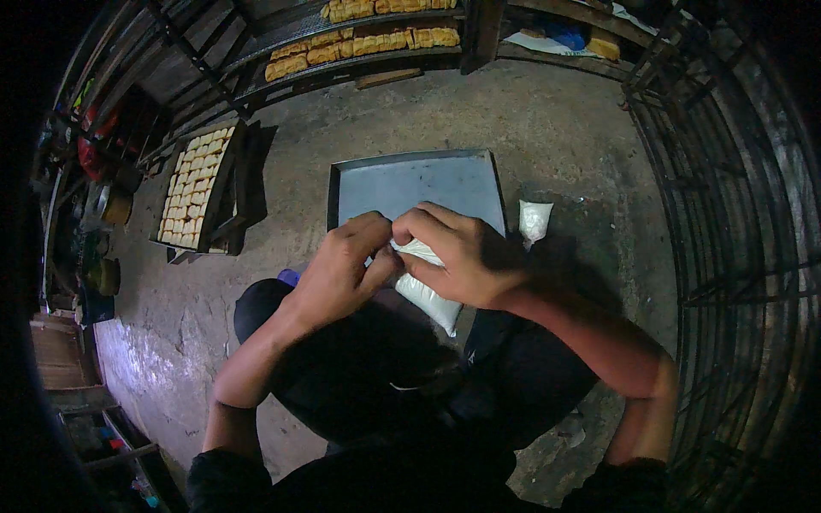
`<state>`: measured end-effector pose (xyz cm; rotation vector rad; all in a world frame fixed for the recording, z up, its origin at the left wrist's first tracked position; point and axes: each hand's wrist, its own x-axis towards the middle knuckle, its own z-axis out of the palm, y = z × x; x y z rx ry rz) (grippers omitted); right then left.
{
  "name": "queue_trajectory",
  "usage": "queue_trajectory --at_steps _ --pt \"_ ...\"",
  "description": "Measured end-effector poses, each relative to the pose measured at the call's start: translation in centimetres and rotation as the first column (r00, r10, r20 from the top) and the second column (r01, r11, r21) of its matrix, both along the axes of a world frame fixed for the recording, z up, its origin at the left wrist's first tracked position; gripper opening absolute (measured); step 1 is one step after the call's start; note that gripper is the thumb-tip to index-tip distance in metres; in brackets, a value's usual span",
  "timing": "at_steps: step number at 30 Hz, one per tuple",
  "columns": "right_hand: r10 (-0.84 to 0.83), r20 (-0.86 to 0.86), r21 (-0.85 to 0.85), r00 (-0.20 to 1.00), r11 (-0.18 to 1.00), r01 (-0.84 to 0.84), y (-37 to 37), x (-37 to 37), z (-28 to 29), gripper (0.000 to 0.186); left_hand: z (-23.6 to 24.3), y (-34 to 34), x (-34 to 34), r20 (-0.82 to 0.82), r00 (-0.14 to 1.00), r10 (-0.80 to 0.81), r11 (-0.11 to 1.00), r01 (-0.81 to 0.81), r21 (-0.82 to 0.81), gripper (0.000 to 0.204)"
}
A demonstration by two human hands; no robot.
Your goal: The person unties the plastic bag of white powder by hand and pours some of it onto a metal tray.
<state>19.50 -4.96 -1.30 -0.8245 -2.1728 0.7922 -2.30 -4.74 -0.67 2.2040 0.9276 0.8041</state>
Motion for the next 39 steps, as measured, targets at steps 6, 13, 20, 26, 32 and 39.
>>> queue_trajectory --at_steps 6,13,20,26,32,39 --pt "0.121 -0.063 -0.184 0.991 0.974 -0.131 0.3 0.9 0.8 0.025 0.1 0.3 -0.7 0.01 0.995 -0.095 0.995 0.095 -0.005 0.017" --pt "0.134 -0.131 -0.156 0.982 0.976 -0.154 0.5 0.9 0.5 0.025 0.3 0.0 -0.6 0.194 0.979 -0.06 0.954 0.114 -0.279 0.018" --pt "0.124 -0.043 0.143 0.991 0.983 -0.116 1.0 0.5 0.4 0.023 0.1 -0.4 -0.6 0.131 0.991 0.035 0.912 0.022 -0.409 0.026" --pt "0.157 0.062 0.044 0.986 0.986 -0.16 0.6 0.9 0.8 0.024 -0.8 -0.4 -0.9 0.13 0.991 0.015 0.857 0.054 -0.512 0.03" --pt "0.174 0.063 0.023 0.983 0.984 -0.176 0.5 0.7 0.5 0.022 -1.4 -0.4 -0.9 0.148 0.989 0.002 0.85 0.076 -0.521 0.031" --pt "0.132 0.282 0.149 0.95 0.972 -0.179 0.2 0.6 0.4 0.023 -1.7 -0.3 -0.9 0.124 0.991 -0.05 0.833 0.11 -0.542 0.03"
